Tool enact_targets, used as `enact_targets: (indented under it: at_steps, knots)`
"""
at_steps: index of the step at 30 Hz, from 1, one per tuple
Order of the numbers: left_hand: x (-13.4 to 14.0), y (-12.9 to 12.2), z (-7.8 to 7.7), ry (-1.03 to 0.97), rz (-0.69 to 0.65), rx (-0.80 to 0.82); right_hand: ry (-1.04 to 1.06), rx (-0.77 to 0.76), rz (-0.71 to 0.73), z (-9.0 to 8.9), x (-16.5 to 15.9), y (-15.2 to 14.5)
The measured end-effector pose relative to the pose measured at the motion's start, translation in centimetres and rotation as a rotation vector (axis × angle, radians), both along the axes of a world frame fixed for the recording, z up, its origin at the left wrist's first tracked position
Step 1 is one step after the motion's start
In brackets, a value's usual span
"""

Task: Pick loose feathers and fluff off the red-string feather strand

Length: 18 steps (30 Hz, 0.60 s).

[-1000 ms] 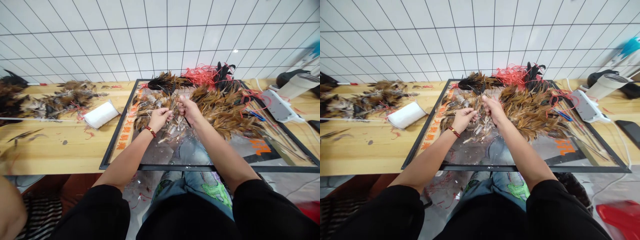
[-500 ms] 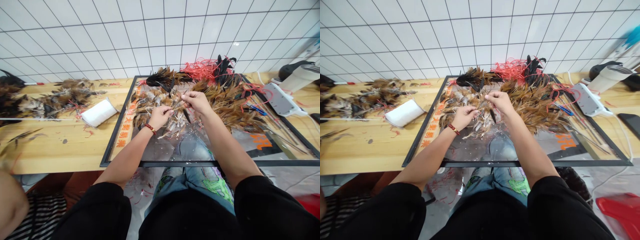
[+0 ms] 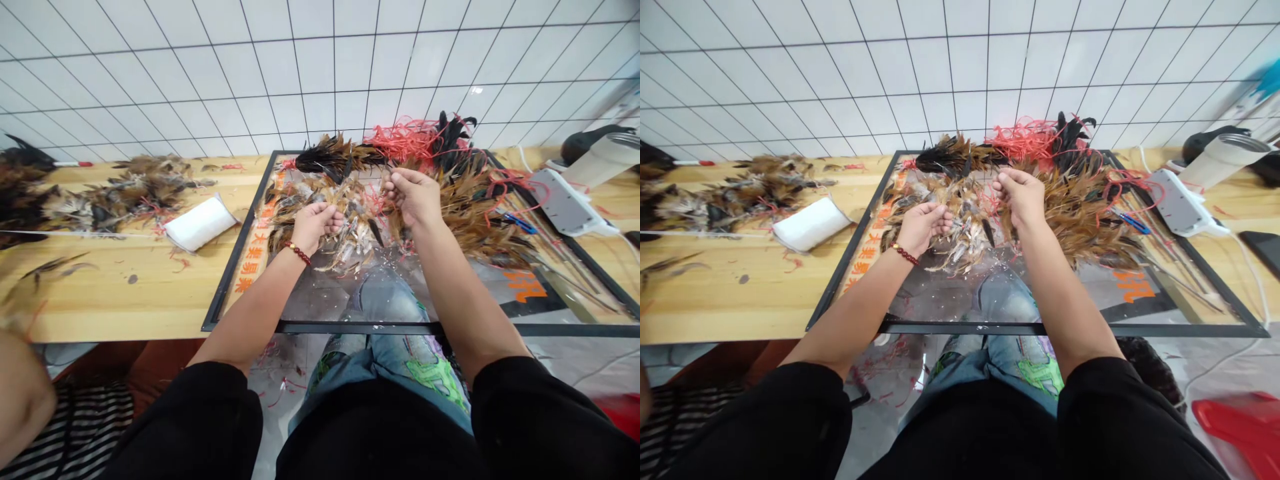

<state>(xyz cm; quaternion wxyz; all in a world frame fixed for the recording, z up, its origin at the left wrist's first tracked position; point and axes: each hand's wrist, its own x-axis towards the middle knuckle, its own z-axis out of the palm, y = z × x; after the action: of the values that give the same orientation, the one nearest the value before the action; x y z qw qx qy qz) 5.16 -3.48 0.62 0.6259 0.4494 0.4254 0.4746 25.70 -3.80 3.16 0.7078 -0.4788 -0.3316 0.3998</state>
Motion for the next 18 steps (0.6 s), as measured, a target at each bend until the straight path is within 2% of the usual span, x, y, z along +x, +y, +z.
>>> enact_targets:
  at_steps: [4,8,10,13,15,18]
  knots:
    - [0.0,-0.4,0.3,-0.096,-0.059,-0.062,0.204,-0.126,0.218,-0.1,-3.5,-1.1]
    - [0.1,-0.3,-0.1,-0.137,-0.081,-0.059,0.156,-0.235,0.373,-1.1,-6.1,-1.9]
    - [0.1,-0.2,-0.1,-0.156,-0.056,-0.063,0.032,-0.234,0.377,-1.7,-6.2,-1.8]
    - [-0.1,0.1,-0.1,-0.196,-0.019,-0.073,-0.161,-0.167,0.263,-2.5,-5.5,-1.1]
    - [-0.2,0.1,-0.1,-0.202,-0.041,-0.086,-0.243,-0.096,0.201,-2.9,-5.0,-0.7]
    - [-0.1,-0.1,-0.1,-0.177,-0.107,-0.098,-0.285,0.009,0.243,-3.0,-5.1,-0.7]
